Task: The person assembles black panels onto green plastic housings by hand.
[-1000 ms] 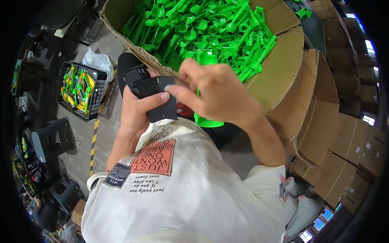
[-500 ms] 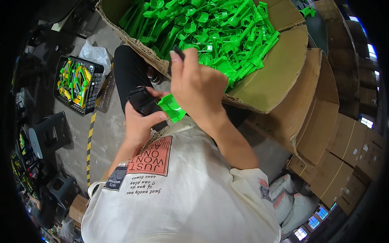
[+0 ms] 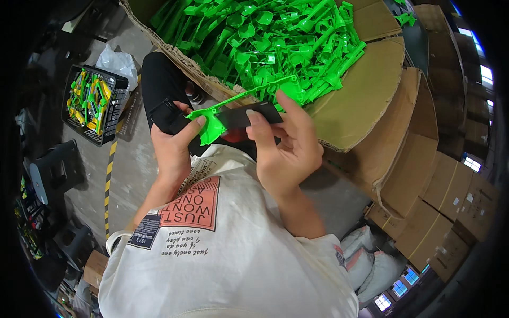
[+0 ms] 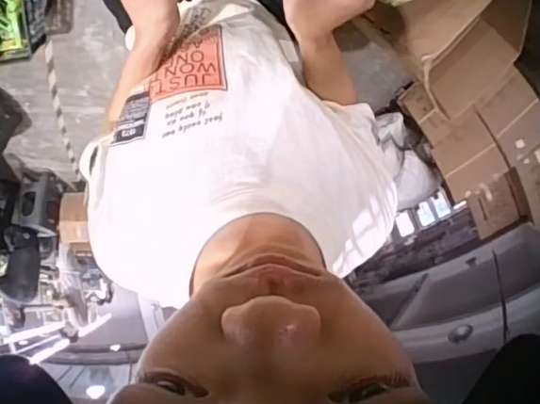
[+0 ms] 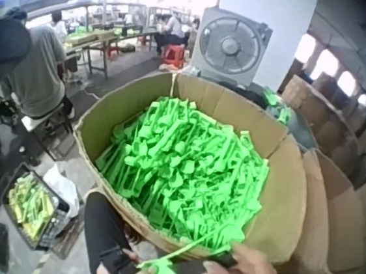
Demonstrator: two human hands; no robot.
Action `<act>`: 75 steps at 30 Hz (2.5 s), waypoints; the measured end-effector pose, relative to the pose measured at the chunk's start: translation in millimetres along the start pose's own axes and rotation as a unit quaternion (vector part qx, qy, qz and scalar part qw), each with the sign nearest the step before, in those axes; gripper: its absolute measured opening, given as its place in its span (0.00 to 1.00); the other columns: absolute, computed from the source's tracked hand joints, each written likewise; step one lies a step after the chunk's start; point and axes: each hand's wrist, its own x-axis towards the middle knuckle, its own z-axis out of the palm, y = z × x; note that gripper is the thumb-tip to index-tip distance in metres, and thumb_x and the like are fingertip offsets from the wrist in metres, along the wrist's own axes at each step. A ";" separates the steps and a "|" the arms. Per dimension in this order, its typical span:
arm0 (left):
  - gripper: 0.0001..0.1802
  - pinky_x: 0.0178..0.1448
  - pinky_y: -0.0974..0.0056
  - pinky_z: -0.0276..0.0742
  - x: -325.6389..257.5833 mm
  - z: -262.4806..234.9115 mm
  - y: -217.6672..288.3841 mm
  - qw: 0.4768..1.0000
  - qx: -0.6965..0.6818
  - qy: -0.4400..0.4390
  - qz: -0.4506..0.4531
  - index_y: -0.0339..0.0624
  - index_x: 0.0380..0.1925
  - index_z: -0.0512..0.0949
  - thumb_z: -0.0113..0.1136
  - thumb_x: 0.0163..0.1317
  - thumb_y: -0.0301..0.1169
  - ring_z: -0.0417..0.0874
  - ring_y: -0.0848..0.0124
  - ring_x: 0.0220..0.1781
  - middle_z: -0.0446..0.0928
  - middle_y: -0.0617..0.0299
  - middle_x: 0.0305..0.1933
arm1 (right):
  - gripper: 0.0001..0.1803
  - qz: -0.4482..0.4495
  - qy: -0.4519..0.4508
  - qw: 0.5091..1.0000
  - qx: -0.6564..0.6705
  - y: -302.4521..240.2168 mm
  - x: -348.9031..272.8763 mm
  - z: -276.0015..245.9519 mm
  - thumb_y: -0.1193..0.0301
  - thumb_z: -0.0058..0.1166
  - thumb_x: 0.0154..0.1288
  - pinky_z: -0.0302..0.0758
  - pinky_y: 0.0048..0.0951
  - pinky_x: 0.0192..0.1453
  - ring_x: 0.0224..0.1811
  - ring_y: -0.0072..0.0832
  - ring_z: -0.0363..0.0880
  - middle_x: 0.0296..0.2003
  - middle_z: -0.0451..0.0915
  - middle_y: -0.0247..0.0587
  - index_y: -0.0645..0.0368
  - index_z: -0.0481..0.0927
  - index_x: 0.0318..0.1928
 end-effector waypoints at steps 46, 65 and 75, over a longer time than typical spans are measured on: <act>0.17 0.32 0.74 0.68 0.9 12.7 -3.9 0.996 0.061 0.058 0.024 0.38 0.36 0.74 0.71 0.47 0.23 0.72 0.81 0.26 0.73 0.69 0.27 | 0.14 -0.219 -0.001 0.960 -0.177 12.8 5.4 1.2 0.80 0.68 0.52 0.68 0.14 0.20 0.17 0.12 0.71 0.22 0.81 0.38 0.69 0.78 0.38; 0.17 0.34 0.74 0.70 3.6 12.7 -3.9 0.998 0.034 0.052 0.012 0.37 0.36 0.73 0.71 0.47 0.22 0.73 0.81 0.29 0.74 0.67 0.29 | 0.12 -0.217 0.001 0.953 -0.211 1.4 4.7 4.7 0.82 0.67 0.53 0.61 0.13 0.19 0.16 0.09 0.64 0.19 0.77 0.32 0.68 0.79 0.38; 0.18 0.33 0.75 0.69 2.9 13.8 -3.4 0.996 0.050 0.071 0.032 0.38 0.35 0.74 0.72 0.46 0.23 0.72 0.81 0.28 0.74 0.68 0.29 | 0.09 -0.134 -0.012 0.972 -0.194 -7.7 5.9 7.4 0.79 0.66 0.54 0.64 0.13 0.20 0.17 0.09 0.67 0.21 0.80 0.35 0.67 0.78 0.35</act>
